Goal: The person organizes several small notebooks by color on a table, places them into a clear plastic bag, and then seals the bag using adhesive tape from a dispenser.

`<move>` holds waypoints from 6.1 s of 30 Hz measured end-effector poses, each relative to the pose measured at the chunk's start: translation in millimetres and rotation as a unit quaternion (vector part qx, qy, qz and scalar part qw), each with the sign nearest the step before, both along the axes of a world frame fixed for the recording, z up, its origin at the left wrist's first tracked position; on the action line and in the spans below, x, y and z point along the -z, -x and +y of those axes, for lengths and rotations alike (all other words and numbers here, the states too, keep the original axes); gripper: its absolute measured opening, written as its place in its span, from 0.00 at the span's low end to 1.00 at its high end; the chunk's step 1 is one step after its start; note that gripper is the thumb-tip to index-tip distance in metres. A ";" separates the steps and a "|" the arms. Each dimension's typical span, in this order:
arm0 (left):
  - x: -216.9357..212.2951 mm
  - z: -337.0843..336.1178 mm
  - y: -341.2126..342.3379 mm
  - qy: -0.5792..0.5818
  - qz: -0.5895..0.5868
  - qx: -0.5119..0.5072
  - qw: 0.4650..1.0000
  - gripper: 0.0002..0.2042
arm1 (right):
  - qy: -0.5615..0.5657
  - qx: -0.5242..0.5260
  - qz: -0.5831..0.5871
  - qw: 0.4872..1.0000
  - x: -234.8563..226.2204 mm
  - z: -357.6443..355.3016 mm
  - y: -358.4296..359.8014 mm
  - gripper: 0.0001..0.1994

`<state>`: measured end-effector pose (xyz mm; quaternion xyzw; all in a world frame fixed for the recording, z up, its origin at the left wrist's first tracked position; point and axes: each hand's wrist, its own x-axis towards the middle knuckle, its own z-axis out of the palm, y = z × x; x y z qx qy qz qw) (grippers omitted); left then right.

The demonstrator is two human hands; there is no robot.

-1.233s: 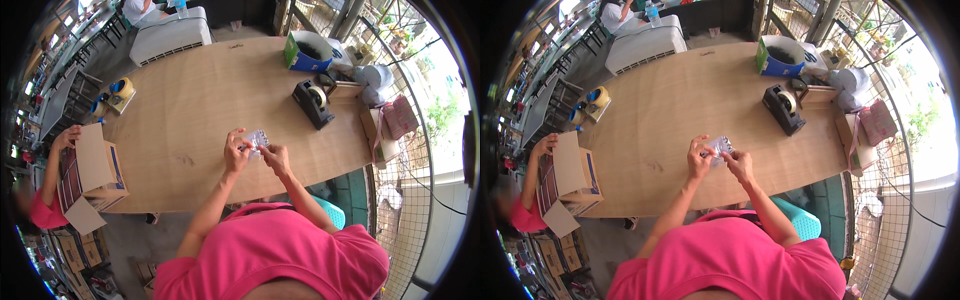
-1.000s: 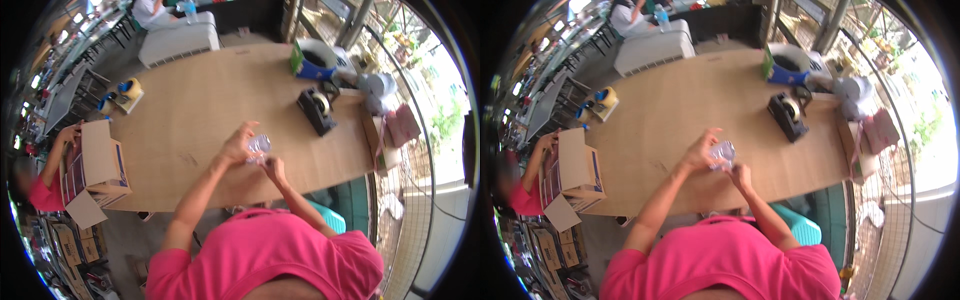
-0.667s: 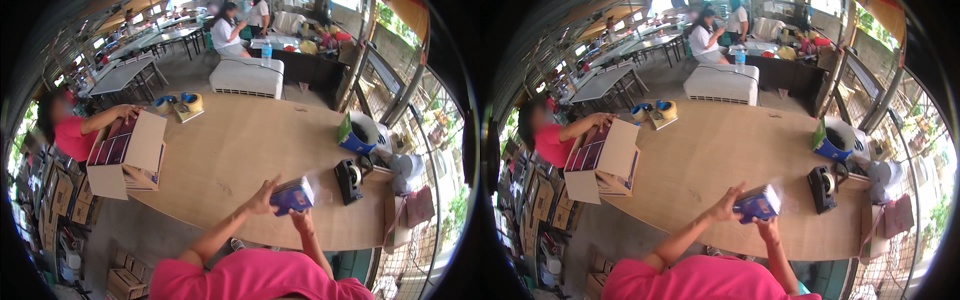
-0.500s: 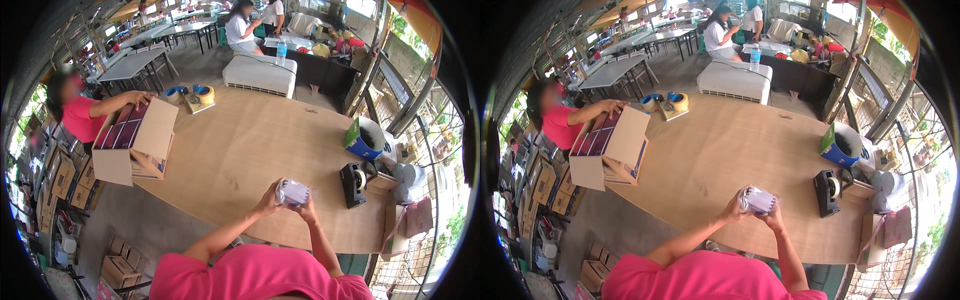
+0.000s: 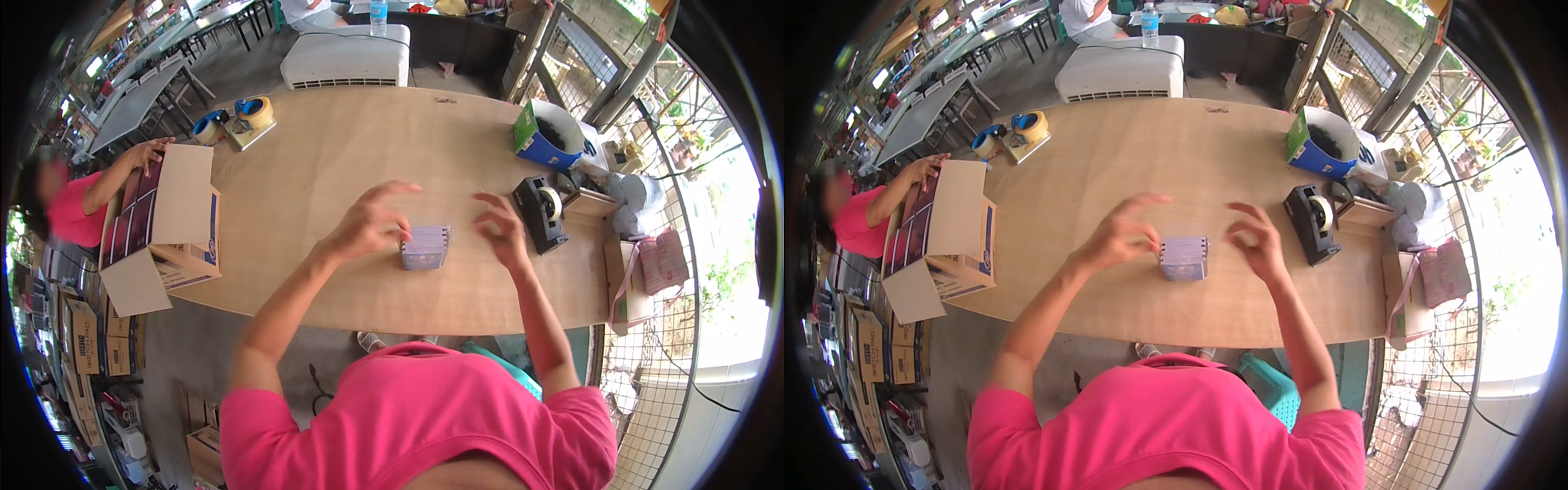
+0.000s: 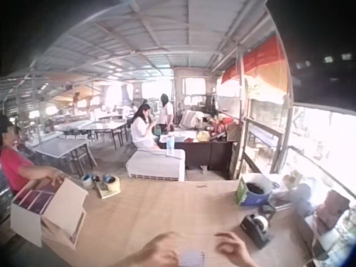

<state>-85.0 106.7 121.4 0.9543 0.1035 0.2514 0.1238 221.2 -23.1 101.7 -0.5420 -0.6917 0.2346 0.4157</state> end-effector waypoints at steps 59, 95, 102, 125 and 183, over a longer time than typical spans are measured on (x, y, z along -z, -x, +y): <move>83.4 -31.3 -35.9 0.060 0.112 0.041 0.991 0.26 | -0.109 -0.207 -0.014 0.972 73.1 67.8 44.5 0.23; 115.7 -64.2 -77.2 0.590 -0.286 -0.204 0.727 0.28 | -0.092 0.030 -0.003 0.995 86.8 -13.6 59.2 0.15; 116.2 -60.1 -81.0 0.453 -0.234 -0.209 0.835 0.11 | -0.126 -0.010 -0.086 0.988 86.4 -26.2 45.9 0.21; 129.8 -91.1 -95.4 0.452 -0.302 -0.303 0.783 0.07 | 0.260 0.422 0.544 0.678 147.3 -113.2 -228.2 0.13; -120.4 -169.0 278.9 0.201 -0.208 -0.487 0.824 0.19 | 0.067 -0.028 0.089 0.993 205.9 103.1 327.0 0.12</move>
